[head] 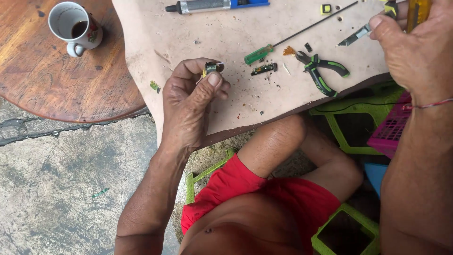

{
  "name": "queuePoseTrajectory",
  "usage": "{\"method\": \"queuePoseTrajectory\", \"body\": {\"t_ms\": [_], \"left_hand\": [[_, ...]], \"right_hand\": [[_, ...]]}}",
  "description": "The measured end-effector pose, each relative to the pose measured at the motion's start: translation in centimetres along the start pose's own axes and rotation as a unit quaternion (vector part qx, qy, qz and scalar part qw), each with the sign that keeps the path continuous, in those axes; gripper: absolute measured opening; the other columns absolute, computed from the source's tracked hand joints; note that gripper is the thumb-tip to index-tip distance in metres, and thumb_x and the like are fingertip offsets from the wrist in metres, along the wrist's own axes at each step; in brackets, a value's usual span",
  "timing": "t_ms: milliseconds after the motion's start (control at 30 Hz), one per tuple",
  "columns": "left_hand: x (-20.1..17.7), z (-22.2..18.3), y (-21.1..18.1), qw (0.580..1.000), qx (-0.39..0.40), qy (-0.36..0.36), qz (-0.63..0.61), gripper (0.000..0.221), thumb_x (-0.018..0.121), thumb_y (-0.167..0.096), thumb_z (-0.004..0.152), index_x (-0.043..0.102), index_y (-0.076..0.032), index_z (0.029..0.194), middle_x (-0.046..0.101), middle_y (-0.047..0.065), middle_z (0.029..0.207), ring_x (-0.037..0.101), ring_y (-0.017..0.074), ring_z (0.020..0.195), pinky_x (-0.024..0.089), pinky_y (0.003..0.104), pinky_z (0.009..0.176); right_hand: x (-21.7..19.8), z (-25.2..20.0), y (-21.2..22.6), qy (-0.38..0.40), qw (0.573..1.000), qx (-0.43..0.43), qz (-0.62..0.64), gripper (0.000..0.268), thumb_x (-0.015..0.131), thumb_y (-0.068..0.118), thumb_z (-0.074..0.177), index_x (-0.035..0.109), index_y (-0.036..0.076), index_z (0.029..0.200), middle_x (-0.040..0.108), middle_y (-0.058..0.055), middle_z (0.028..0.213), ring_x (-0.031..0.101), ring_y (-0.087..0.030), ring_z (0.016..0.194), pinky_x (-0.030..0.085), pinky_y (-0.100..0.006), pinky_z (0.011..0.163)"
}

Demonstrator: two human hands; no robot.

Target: Disassembling a small electronic transformer by peeling off tape with a utility knife and unwinding the copper wire using pliers and hands.

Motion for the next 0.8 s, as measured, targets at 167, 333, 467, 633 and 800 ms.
{"method": "queuePoseTrajectory", "body": {"t_ms": [167,333,467,633,800], "left_hand": [[-0.3,-0.6,-0.4,0.997,-0.025,0.016,0.067,0.028,0.073,-0.023,0.095,0.066,-0.003,0.113,0.07,0.01,0.091,0.069,0.0168,0.067,0.056,0.026,0.059],[-0.6,-1.1,-0.1,0.992,-0.005,0.017,0.122,0.031,0.071,-0.027,0.097,0.066,-0.002,0.115,0.071,0.017,0.089,0.063,0.0139,0.062,0.052,0.024,0.061],[1.5,-2.2,-0.7,0.935,0.152,0.07,0.313,0.026,0.074,-0.024,0.096,0.066,-0.004,0.112,0.068,0.003,0.098,0.061,0.0112,0.083,0.05,0.023,0.07],[3.4,-3.5,-1.5,0.877,0.228,0.122,0.404,0.038,0.068,-0.033,0.098,0.065,0.0,0.115,0.07,0.012,0.098,0.061,0.0172,0.073,0.05,0.028,0.06],[3.7,-3.6,-0.9,0.87,0.194,0.144,0.429,0.038,0.062,-0.044,0.096,0.063,-0.008,0.109,0.069,0.005,0.095,0.067,0.019,0.078,0.052,0.031,0.067]], "right_hand": [[-0.3,1.4,-5.7,0.024,0.999,0.007,-0.046,0.02,0.08,0.001,0.131,0.063,0.001,0.121,0.066,-0.008,0.098,0.068,-0.019,0.094,0.054,-0.042,0.087],[1.0,1.5,-1.6,0.072,0.994,-0.08,-0.004,0.021,0.073,-0.009,0.133,0.06,-0.013,0.149,0.069,-0.023,0.103,0.073,-0.031,0.089,0.061,-0.049,0.087],[3.1,1.5,0.1,0.105,0.99,-0.036,0.086,0.011,0.067,-0.004,0.142,0.056,-0.006,0.143,0.063,-0.014,0.117,0.069,-0.023,0.099,0.057,-0.034,0.092],[9.5,2.9,-2.8,0.222,0.961,-0.079,0.147,0.035,0.049,0.012,0.13,0.041,-0.012,0.154,0.038,-0.026,0.155,0.05,-0.038,0.128,0.047,-0.039,0.078],[11.1,2.5,3.9,0.252,0.96,-0.071,0.096,0.042,0.056,0.017,0.122,0.05,-0.011,0.153,0.047,-0.022,0.144,0.052,-0.033,0.105,0.049,-0.041,0.079]]}}
Point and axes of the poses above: each hand's wrist, its own z-axis towards the middle knuckle, its own x-axis out of the palm, y = z × x, the point moved 8 cm from there along z, towards the middle knuckle
